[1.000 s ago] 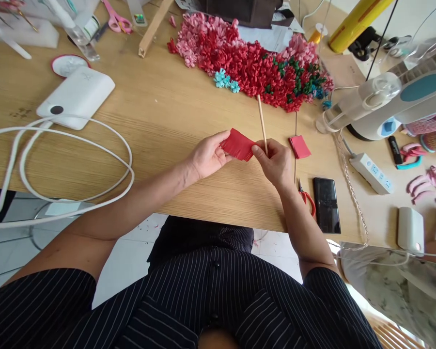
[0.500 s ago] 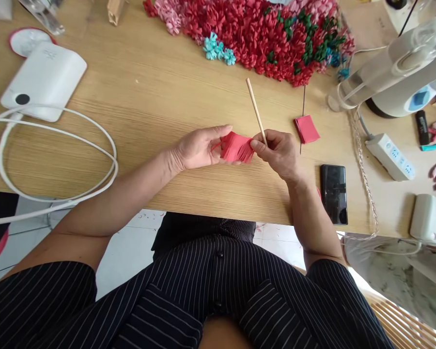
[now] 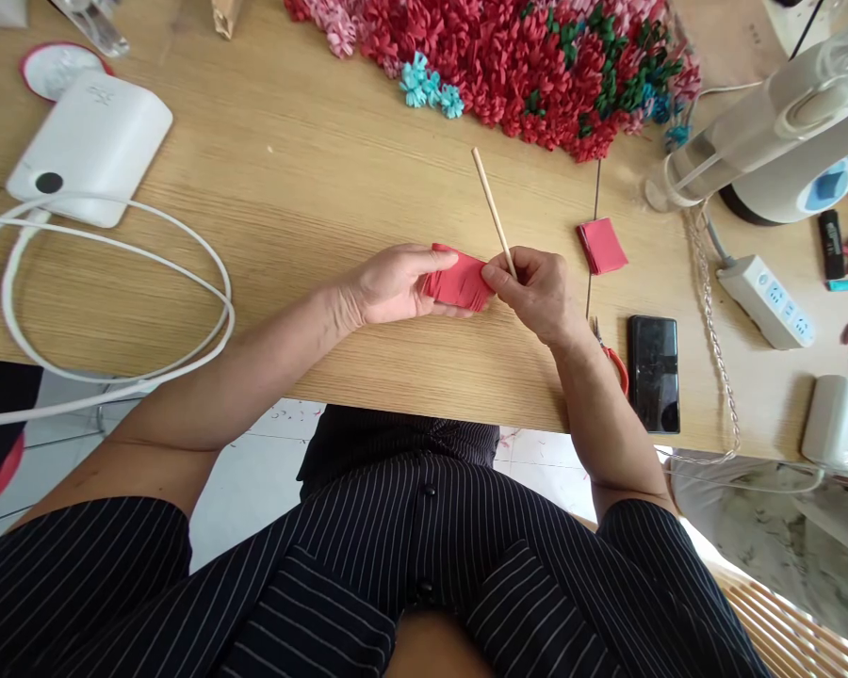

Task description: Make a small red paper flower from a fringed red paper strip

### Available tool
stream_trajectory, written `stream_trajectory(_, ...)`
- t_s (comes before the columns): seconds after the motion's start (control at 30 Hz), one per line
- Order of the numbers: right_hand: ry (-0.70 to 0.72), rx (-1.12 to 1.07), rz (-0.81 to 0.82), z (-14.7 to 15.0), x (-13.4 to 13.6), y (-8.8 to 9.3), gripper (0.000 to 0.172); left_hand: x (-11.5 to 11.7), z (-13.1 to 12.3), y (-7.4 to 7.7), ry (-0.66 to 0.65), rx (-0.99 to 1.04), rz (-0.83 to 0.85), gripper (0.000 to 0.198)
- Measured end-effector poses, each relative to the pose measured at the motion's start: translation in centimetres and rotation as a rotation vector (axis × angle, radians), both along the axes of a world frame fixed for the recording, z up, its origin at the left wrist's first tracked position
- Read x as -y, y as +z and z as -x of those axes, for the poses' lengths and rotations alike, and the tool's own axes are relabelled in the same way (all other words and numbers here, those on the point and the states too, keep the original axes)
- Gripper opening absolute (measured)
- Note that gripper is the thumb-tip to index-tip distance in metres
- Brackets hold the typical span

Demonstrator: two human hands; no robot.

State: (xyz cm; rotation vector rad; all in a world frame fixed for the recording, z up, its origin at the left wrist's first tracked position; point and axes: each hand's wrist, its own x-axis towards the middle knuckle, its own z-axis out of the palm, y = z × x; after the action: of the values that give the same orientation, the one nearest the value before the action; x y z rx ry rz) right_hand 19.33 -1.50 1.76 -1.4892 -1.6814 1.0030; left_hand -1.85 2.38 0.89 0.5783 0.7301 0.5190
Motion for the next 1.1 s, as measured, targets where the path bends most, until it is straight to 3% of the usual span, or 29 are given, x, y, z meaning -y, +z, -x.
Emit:
stream_trajectory(0.23,-0.049,0.139,-0.238,-1.6,-0.1,-0.2,0.063,-0.5,0.0,0.2,0.152,0.022,-0.040,0.018)
stream_trajectory(0.53,0.008,0.331,-0.485,-1.8,0.3,-0.4,0.025,-1.2,0.2,0.8,0.207,0.064,-0.020,0.033)
stream_trajectory(0.83,0.069,0.468,-0.557,-1.8,0.0,-0.7,0.022,-1.0,0.0,1.2,0.245,0.024,0.037,0.037)
stream_trajectory(1.0,0.071,0.481,-0.521,-1.8,-0.1,-0.9,0.023,-1.1,0.0,1.0,0.230,0.041,0.043,0.036)
stream_trajectory(1.1,0.063,0.486,-0.526,-1.8,-0.1,-1.1,0.023,-1.0,0.1,1.0,0.231,0.037,0.019,0.029)
